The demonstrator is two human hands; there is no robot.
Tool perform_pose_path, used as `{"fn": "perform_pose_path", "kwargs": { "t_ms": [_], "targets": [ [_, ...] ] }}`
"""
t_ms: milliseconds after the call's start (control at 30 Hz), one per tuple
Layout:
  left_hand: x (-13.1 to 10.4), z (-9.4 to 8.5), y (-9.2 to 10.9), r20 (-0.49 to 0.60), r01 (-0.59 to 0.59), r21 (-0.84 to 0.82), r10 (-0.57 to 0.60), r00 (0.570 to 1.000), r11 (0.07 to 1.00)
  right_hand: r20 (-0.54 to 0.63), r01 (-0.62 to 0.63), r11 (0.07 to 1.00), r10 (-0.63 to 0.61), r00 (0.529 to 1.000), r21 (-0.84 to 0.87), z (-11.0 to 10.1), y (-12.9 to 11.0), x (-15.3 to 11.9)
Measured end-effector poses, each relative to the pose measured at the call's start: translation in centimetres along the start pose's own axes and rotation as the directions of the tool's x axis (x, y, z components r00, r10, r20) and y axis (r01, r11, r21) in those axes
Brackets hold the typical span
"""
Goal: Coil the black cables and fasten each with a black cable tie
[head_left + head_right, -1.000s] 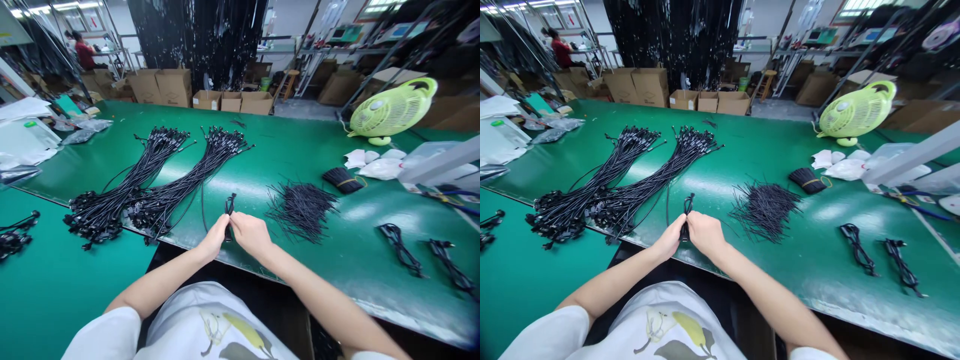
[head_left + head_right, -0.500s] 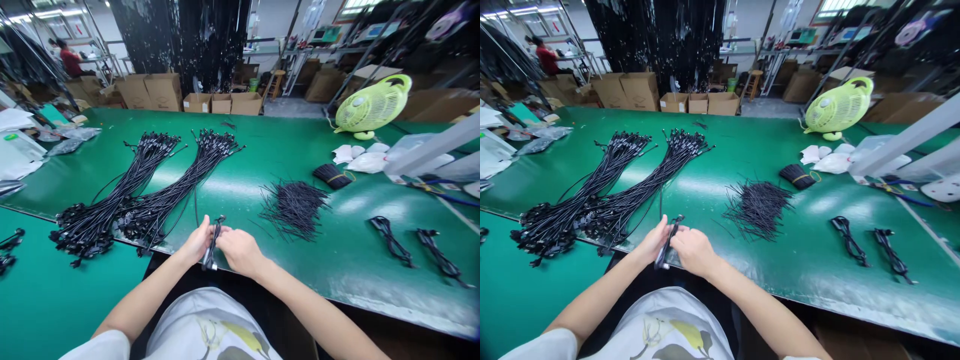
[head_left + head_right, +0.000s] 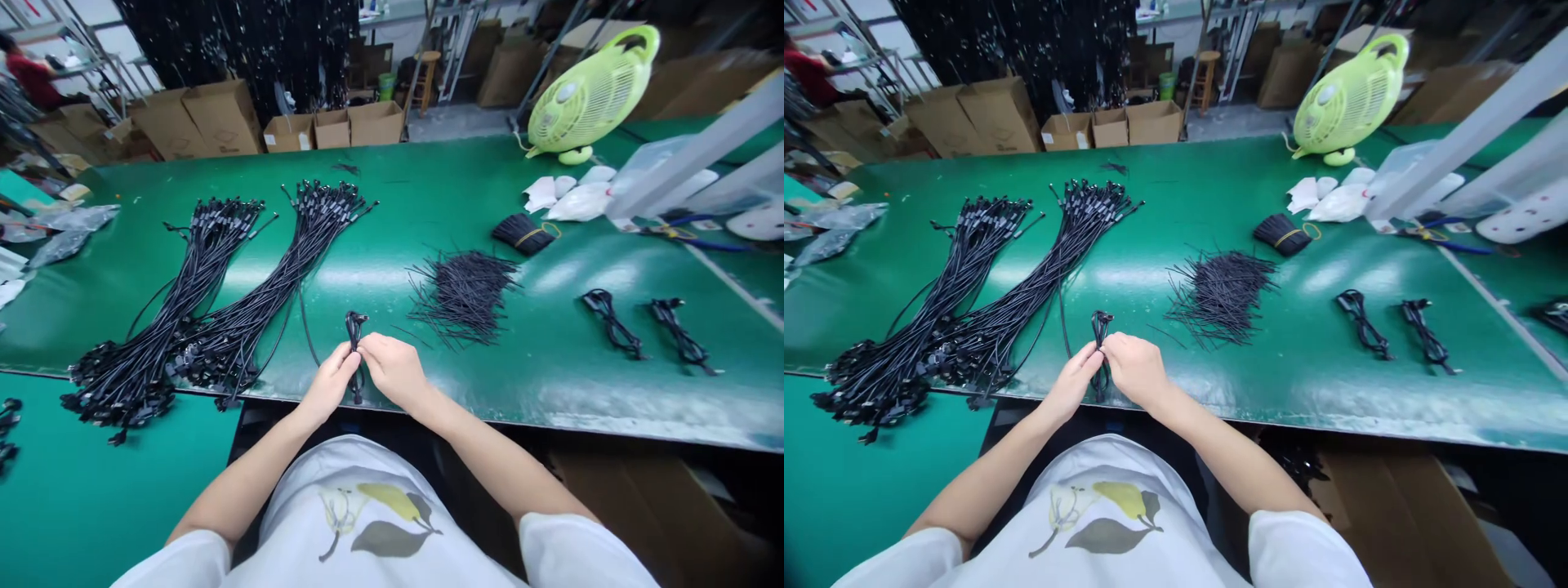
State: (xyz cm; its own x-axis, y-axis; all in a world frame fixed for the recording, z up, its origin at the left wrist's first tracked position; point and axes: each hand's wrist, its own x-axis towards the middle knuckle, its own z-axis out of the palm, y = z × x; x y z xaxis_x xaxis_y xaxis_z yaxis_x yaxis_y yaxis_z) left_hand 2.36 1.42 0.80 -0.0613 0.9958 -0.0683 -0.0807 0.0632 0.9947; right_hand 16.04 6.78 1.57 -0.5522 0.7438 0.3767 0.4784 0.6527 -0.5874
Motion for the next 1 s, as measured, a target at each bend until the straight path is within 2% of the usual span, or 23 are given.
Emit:
{"fn": "perform_pose_path", "kwargs": {
  "t_ms": [33, 67, 100, 167, 200, 233, 267, 300, 367, 400, 433, 500, 600, 667, 733, 767, 800, 833, 900, 933, 1000],
  "targets": [
    [0.0, 0.2, 0.0, 0.021, -0.027, 0.010, 0.027, 0.999, 1.000, 0.025, -0.102, 0.980, 0.099, 0.995, 0.170, 0.2, 0.0, -0.2],
    [-0.1, 0.3, 0.0, 0.020, -0.052, 0.007, 0.052, 0.998, 0.999, 0.090, -0.211, 0.912, 0.192, 0.977, 0.351, 0.2, 0.2, -0.3],
    [-0.1, 0.5, 0.0, 0.011, -0.070, -0.013, 0.071, 0.997, 0.997, 0.197, -0.322, 0.794, 0.256, 0.946, 0.515, 0.2, 0.4, -0.5],
    [-0.1, 1.0, 0.1, 0.000, -0.063, -0.097, 0.063, 0.998, 0.993, 0.439, -0.507, 0.508, 0.258, 0.861, 0.696, -0.2, 0.9, -0.8],
    [0.1, 1.1, 0.2, -0.006, -0.039, -0.154, 0.038, 0.999, 0.987, 0.521, -0.562, 0.415, 0.219, 0.825, 0.716, -0.5, 1.2, -1.0],
    [0.2, 1.3, 0.3, -0.018, -0.013, -0.212, 0.010, 1.000, 0.977, 0.551, -0.581, 0.387, 0.197, 0.811, 0.716, -0.8, 1.5, -1.3],
    [0.5, 1.5, 0.3, -0.034, 0.010, -0.264, -0.020, 0.999, 0.964, 0.527, -0.564, 0.423, 0.212, 0.823, 0.710, -1.2, 1.8, -1.6],
    [0.7, 1.7, 0.4, -0.057, 0.028, -0.304, -0.048, 0.997, 0.952, 0.445, -0.516, 0.501, 0.265, 0.856, 0.695, -1.5, 2.0, -2.0],
    [1.1, 2.4, 0.3, -0.090, 0.060, -0.318, -0.093, 0.992, 0.946, 0.194, -0.401, 0.670, 0.363, 0.911, 0.625, -1.9, 2.2, -2.8],
    [1.2, 2.9, 0.1, -0.072, 0.092, -0.277, -0.116, 0.991, 0.956, 0.088, -0.363, 0.719, 0.390, 0.917, 0.592, -2.0, 2.2, -3.3],
    [1.2, 3.5, -0.2, -0.024, 0.133, -0.204, -0.141, 0.990, 0.970, 0.032, -0.352, 0.736, 0.410, 0.911, 0.578, -1.9, 2.1, -3.8],
    [1.1, 4.7, -0.8, 0.137, 0.172, -0.001, -0.170, 0.976, 0.985, 0.069, -0.390, 0.701, 0.439, 0.896, 0.598, -2.0, 2.2, -4.5],
    [0.8, 5.1, -1.4, 0.405, 0.035, 0.300, -0.160, 0.900, 0.953, 0.176, -0.480, 0.649, 0.477, 0.861, 0.590, -3.4, 4.0, -5.1],
    [1.0, 3.7, -1.5, 0.478, -0.101, 0.485, -0.167, 0.863, 0.869, 0.174, -0.570, 0.683, 0.560, 0.810, 0.457, -6.0, 6.5, -5.8],
    [1.3, 1.2, -1.4, 0.400, -0.196, 0.660, -0.119, 0.909, 0.726, 0.066, -0.710, 0.690, 0.709, 0.702, 0.143, -9.3, 9.7, -7.0],
    [1.4, -0.3, -1.4, 0.322, -0.212, 0.740, -0.059, 0.945, 0.638, -0.036, -0.755, 0.651, 0.755, 0.655, -0.072, -10.9, 11.5, -7.9],
    [1.3, -1.9, -1.5, 0.231, -0.203, 0.815, 0.017, 0.973, 0.543, -0.187, -0.764, 0.586, 0.746, 0.639, -0.270, -12.4, 13.4, -8.7],
    [1.1, -3.3, -1.5, 0.148, -0.174, 0.878, 0.094, 0.985, 0.447, -0.299, -0.751, 0.519, 0.702, 0.647, -0.408, -13.6, 15.4, -9.6],
    [0.6, -5.7, -1.8, 0.031, -0.088, 0.958, 0.204, 0.979, 0.273, -0.370, -0.678, 0.471, 0.590, 0.718, -0.564, -15.5, 19.6, -10.8],
    [0.3, -6.6, -1.9, -0.002, -0.046, 0.977, 0.223, 0.975, 0.210, -0.339, -0.619, 0.494, 0.544, 0.768, -0.610, -16.3, 21.6, -11.2],
    [-0.1, -7.6, -2.4, -0.040, 0.010, 0.989, 0.208, 0.977, 0.145, -0.365, -0.543, 0.531, 0.409, 0.837, -0.650, -17.9, 24.7, -11.3]
  ]
}}
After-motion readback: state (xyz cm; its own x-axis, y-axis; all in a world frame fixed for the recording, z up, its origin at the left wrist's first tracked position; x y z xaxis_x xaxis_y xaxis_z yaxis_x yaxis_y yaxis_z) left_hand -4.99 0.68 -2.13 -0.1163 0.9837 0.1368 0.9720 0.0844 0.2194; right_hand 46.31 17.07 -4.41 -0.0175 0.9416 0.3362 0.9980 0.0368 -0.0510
